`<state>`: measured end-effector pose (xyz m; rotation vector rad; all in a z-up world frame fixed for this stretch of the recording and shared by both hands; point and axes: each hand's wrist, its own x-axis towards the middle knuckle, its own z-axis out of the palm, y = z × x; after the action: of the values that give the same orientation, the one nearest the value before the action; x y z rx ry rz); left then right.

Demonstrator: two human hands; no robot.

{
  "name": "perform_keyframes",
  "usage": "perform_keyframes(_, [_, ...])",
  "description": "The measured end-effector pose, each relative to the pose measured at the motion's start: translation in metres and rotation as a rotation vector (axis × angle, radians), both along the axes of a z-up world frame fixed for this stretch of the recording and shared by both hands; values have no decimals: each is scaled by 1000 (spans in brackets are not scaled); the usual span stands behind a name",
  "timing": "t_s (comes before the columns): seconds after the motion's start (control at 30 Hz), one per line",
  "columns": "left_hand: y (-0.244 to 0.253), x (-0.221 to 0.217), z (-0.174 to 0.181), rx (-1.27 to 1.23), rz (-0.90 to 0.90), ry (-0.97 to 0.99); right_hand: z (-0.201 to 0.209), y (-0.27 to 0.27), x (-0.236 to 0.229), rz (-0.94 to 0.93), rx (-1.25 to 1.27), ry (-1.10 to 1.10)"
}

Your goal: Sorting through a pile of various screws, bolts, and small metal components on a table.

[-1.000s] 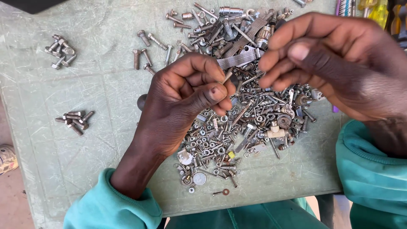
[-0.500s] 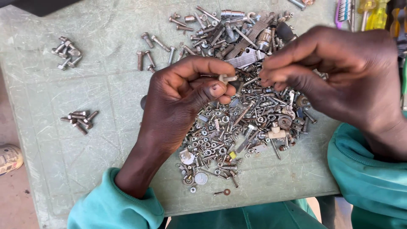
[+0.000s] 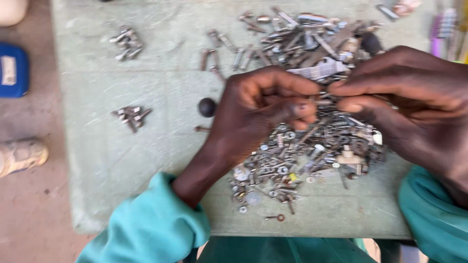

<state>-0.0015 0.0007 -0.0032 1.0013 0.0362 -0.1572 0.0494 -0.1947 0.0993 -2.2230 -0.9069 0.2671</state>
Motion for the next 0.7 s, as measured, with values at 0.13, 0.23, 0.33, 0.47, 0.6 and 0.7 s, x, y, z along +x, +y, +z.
perform_keyframes(0.13, [1, -4, -10, -58, 30, -54, -93, -58, 16, 33, -51, -137])
perform_keyframes(0.23, [-1, -3, -12, -101, 17, -104, -117, -76, 21, -285, -10, 216])
perform_keyframes(0.33, [-5, 0, -10, -77, -7, -76, -97, -65, 23, -39, -138, 30])
perform_keyframes(0.47, [-5, -1, -7, -54, -1, -28, -84, -45, 16, -101, -79, 38])
perform_keyframes(0.6, [-5, -2, -2, -43, -13, -9, -58, -44, 10, 156, -119, -111])
perform_keyframes(0.7, [-6, -1, -8, -45, -20, -50, -86, -59, 19, 115, -199, -79])
